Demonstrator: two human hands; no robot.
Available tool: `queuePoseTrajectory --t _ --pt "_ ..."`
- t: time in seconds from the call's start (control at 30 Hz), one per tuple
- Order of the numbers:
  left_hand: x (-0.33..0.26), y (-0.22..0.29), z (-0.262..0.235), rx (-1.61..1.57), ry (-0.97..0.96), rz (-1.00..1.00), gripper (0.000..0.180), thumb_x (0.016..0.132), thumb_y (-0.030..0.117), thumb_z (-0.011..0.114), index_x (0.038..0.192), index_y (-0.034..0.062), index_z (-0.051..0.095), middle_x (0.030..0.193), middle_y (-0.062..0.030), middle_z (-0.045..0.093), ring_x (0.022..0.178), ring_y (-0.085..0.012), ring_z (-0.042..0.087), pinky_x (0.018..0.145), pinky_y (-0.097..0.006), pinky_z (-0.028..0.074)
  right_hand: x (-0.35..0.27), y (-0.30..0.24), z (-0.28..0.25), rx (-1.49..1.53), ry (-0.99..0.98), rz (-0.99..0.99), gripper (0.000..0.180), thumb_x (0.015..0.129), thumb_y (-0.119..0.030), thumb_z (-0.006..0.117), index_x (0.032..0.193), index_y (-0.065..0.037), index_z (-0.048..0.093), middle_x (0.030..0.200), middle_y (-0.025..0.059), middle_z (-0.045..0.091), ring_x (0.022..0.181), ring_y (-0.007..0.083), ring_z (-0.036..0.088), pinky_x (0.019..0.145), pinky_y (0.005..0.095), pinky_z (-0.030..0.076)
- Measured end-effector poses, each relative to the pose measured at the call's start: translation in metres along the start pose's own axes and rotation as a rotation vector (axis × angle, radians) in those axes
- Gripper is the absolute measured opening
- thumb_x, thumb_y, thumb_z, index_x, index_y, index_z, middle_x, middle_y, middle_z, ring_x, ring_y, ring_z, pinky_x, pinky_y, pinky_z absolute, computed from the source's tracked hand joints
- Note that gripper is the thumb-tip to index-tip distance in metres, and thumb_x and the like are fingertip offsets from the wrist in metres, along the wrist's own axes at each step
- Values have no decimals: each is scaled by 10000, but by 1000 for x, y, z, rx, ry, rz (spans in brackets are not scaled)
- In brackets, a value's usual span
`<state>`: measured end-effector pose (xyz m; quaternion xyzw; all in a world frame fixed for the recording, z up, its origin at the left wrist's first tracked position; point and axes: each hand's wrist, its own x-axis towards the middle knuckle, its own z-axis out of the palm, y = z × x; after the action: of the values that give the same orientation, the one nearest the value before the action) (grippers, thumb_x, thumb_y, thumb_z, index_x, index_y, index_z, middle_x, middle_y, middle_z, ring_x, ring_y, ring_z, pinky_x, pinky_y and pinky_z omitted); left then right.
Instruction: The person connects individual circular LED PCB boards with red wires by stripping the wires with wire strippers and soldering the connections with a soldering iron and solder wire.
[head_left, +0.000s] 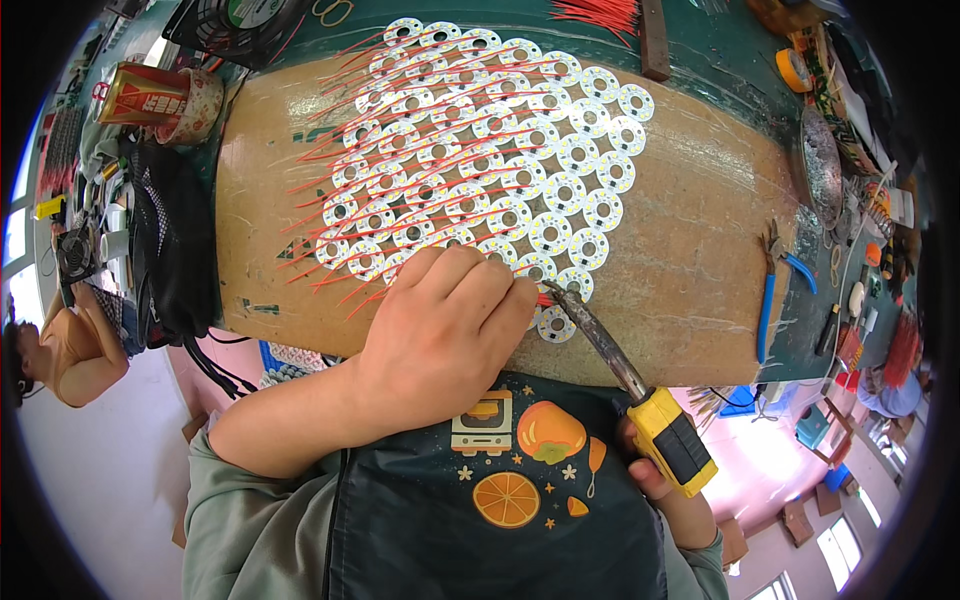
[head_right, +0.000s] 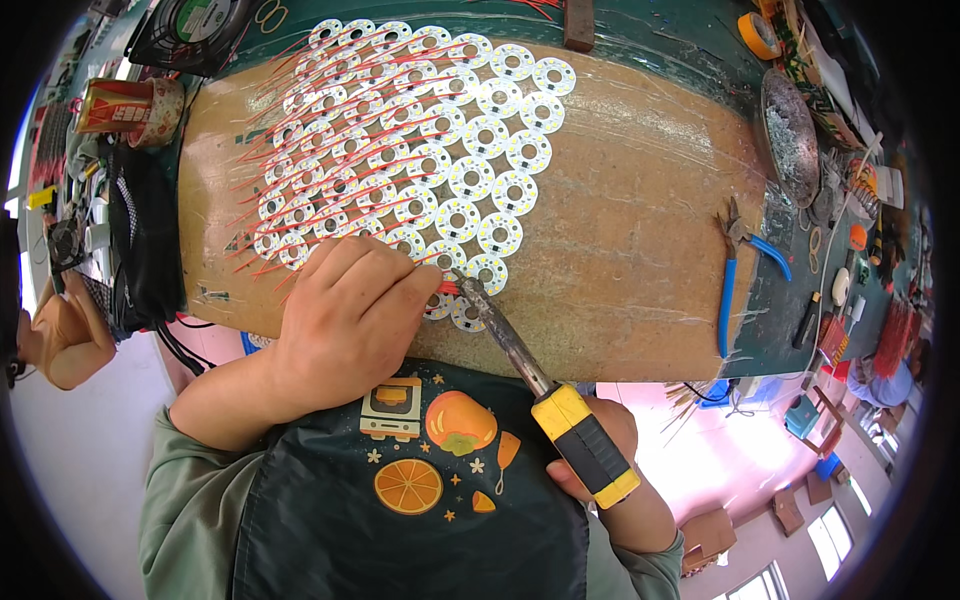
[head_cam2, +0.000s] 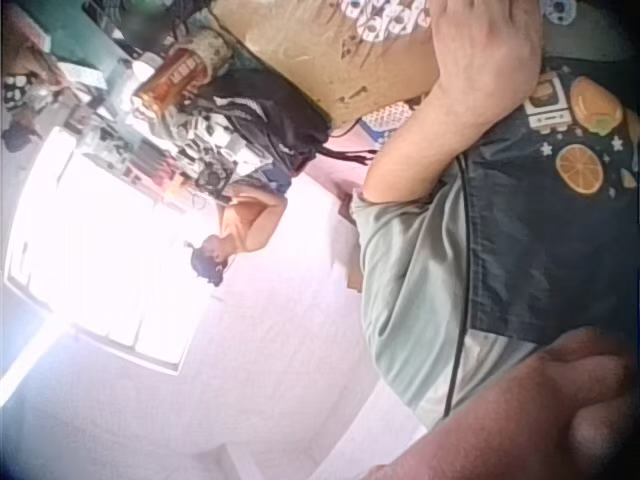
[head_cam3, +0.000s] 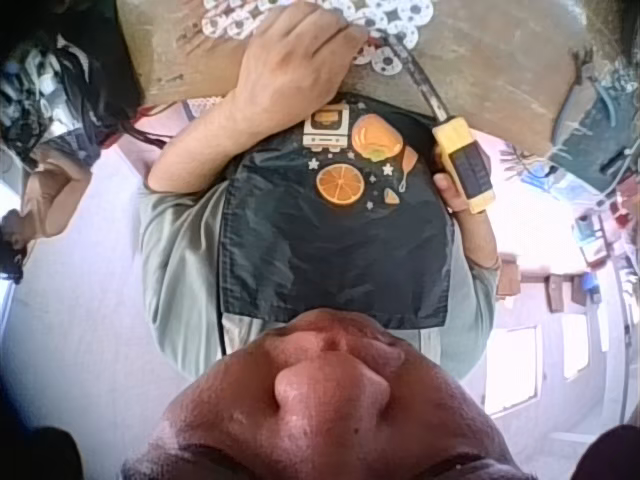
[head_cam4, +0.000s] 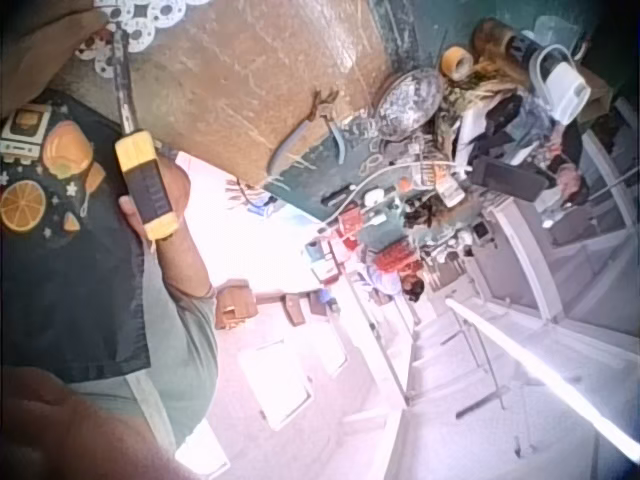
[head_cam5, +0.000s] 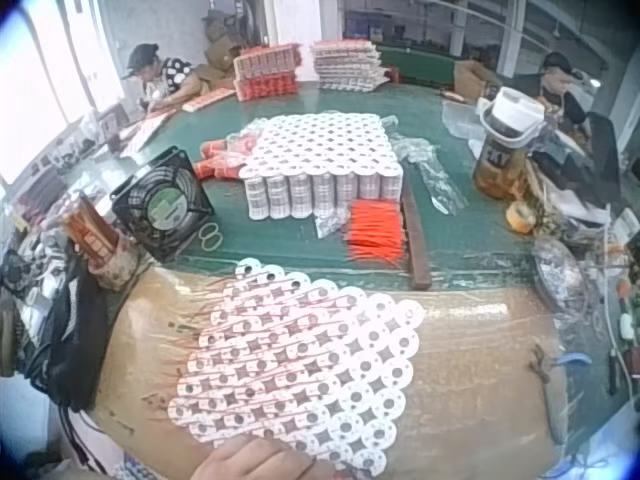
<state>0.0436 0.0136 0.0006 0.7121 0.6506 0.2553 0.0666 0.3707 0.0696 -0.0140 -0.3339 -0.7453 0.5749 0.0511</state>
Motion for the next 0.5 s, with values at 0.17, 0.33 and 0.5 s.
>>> queuePoseTrajectory --t 0.17,0.33,0.5 --pt "1 1 -1 4 -13 -4 275 692 42 694 966 43 686 884 -41 601 788 -204 591 700 -337 465 -2 3 -2 24 -15 8 562 801 -600 652 1001 -75 661 801 114 636 678 363 617 586 426 470" --pt "1 1 -1 -13 -6 -19 281 687 29 697 967 46 691 883 -45 604 789 -212 595 701 -341 473 1 1 3 158 47 -21 477 817 -535 689 912 -70 644 751 87 615 642 311 611 570 378 467" --pt "4 -4 -4 -107 13 -57 291 679 -1 703 965 48 691 882 -51 606 786 -226 598 698 -351 481 10 -9 7 302 135 -36 413 832 -456 718 847 -60 602 727 64 592 612 239 582 556 335 449"
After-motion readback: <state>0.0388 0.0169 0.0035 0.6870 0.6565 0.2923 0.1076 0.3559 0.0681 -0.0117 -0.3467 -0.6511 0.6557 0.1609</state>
